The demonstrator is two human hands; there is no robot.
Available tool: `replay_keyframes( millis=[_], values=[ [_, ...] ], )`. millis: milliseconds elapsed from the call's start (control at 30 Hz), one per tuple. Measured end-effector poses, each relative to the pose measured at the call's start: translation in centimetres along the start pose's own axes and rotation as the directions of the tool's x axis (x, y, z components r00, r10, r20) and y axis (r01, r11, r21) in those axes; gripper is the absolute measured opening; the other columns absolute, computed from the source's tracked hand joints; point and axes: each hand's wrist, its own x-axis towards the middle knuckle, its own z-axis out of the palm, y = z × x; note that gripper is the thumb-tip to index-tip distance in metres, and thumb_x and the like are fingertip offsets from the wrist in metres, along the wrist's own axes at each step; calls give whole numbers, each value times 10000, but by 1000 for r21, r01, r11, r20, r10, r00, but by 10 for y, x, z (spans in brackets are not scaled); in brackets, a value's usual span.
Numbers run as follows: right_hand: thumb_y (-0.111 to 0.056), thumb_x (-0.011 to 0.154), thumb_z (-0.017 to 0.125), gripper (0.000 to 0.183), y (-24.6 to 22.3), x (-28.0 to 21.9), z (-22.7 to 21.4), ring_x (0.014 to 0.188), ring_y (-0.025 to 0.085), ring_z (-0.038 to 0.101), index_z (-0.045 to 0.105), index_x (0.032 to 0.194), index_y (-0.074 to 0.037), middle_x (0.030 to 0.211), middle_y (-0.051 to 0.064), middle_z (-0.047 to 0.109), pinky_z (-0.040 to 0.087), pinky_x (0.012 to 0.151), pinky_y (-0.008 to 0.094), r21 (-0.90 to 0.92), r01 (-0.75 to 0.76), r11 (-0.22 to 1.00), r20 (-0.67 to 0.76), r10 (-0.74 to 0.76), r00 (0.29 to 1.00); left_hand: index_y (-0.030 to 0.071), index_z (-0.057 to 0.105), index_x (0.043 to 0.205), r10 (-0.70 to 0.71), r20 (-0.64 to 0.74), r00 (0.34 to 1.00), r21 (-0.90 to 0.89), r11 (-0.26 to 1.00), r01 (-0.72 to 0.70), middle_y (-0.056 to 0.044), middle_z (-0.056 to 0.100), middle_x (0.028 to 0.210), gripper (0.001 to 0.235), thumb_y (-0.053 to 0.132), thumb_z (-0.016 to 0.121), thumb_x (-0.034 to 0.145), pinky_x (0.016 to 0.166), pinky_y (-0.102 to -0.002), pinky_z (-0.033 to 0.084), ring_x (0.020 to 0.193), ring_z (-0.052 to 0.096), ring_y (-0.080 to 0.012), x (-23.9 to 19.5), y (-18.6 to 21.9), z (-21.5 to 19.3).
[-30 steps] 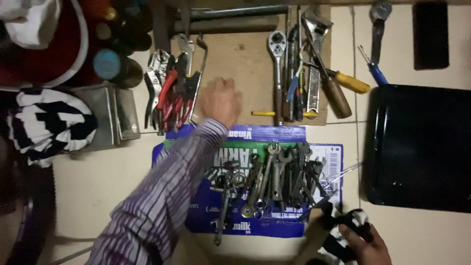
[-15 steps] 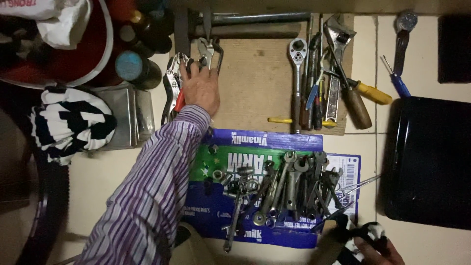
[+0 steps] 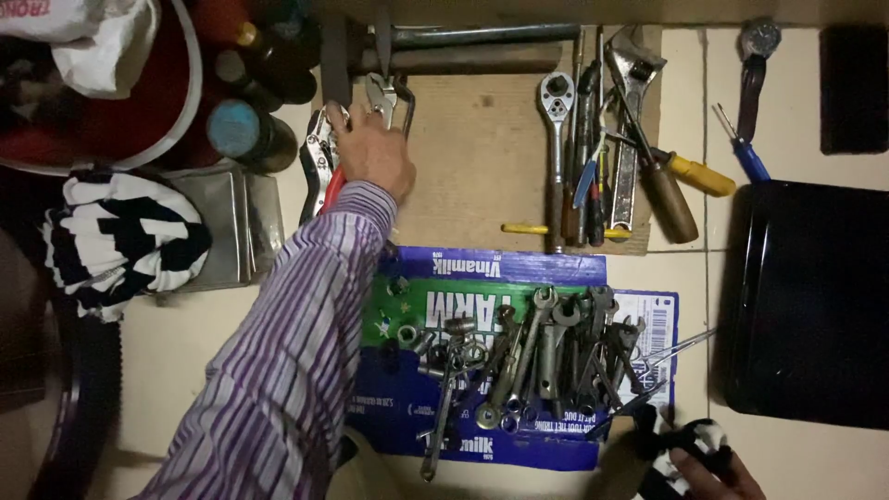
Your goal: The person sits on the floor and wipes various metal tools, including wrenches and pliers, with a cloth. They pick up each tool from a pile on a cardboard box, clean it thoroughly, and place it back down.
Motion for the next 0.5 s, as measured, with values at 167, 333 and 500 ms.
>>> replay_keyframes(
  millis=[167, 333, 500],
  values=[
    [-2, 918, 712, 402, -36, -25, 6, 1060, 248, 643, 700, 1319, -22, 1136, 193, 730, 446, 970, 354, -83, 8, 997, 37, -5, 999, 320, 727, 1194, 15, 52, 999, -14, 1000, -14, -63, 601, 1422, 470, 509, 692, 764, 1134, -696, 113, 1368, 405, -360, 24, -14, 17],
    [33, 885, 727, 405, -27, -22, 1, 1019, 244, 638, 712, 1288, 3, 1112, 173, 726, 456, 943, 335, -113, 98, 989, 46, -93, 995, 254, 736, 1167, -49, 125, 991, -90, 994, 61, -73, 579, 1422, 441, 461, 705, 779, 1146, -665, 106, 1365, 380, -356, 14, -11, 2],
    [0, 941, 687, 350, -61, -52, 23, 1025, 334, 644, 688, 1289, -37, 1133, 201, 695, 522, 933, 469, 20, -103, 994, -39, 104, 994, 199, 796, 945, -24, -203, 979, -197, 980, -17, -105, 696, 1229, 468, 632, 716, 787, 1098, -633, 172, 1223, 488, -364, 11, -23, 38]
  ],
)
